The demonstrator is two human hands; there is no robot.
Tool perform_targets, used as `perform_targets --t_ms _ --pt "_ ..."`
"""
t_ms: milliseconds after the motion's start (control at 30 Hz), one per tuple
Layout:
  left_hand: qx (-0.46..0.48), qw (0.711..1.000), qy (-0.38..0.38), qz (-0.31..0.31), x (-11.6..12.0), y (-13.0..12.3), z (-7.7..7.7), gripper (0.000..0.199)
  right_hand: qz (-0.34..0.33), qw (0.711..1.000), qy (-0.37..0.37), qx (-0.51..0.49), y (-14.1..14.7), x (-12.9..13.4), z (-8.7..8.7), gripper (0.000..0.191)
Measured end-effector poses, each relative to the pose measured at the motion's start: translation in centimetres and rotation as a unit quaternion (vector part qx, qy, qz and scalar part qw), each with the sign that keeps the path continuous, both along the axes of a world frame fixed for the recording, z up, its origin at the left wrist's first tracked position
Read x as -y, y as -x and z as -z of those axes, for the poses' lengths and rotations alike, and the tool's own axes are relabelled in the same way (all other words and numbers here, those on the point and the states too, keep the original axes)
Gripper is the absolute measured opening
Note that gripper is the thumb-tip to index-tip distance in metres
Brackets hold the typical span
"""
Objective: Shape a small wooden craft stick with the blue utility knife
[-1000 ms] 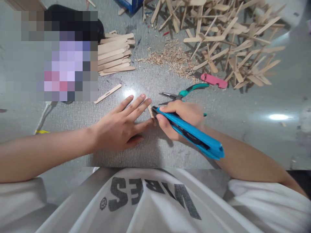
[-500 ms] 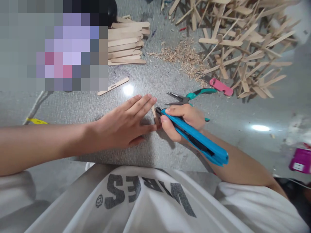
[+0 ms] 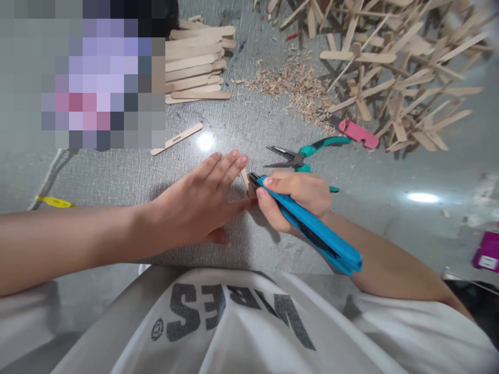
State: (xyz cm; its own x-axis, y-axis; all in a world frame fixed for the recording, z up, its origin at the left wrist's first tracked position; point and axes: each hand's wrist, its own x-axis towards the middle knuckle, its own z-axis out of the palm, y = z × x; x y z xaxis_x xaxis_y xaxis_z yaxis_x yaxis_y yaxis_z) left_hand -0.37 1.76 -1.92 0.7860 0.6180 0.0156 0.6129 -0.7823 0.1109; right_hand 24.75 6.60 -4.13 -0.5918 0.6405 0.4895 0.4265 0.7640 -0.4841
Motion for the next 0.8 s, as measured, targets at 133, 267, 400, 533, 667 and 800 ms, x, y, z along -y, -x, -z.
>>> perform_targets --t_ms 133,267,400,533,667,800 --pt "-0.015 1.000 -0.007 -0.003 0.2 0.0 -0.2 0.121 -0.009 0.998 -0.036 -0.042 0.3 0.0 -0.4 0.020" --pt "-0.021 1.000 0.002 -0.007 0.2 0.0 -0.5 0.121 -0.028 0.998 -0.037 -0.044 0.4 -0.1 -0.7 0.020" --pt "-0.023 1.000 0.018 -0.011 0.1 0.0 -0.6 0.120 -0.038 0.998 -0.042 -0.035 0.2 0.1 -0.7 0.023" --pt "-0.022 0.999 0.033 -0.018 0.0 0.0 -0.6 0.123 -0.038 0.998 -0.041 -0.027 0.0 0.2 -0.9 0.025" --pt "-0.032 0.999 0.041 -0.016 0.0 -0.1 -0.8 0.118 -0.034 0.998 -0.039 -0.021 -0.1 0.5 -1.1 0.024" --pt "-0.042 0.997 0.055 -0.019 -0.1 -0.2 -1.0 0.116 -0.021 0.998 -0.040 -0.031 -0.2 0.7 -1.1 0.024"
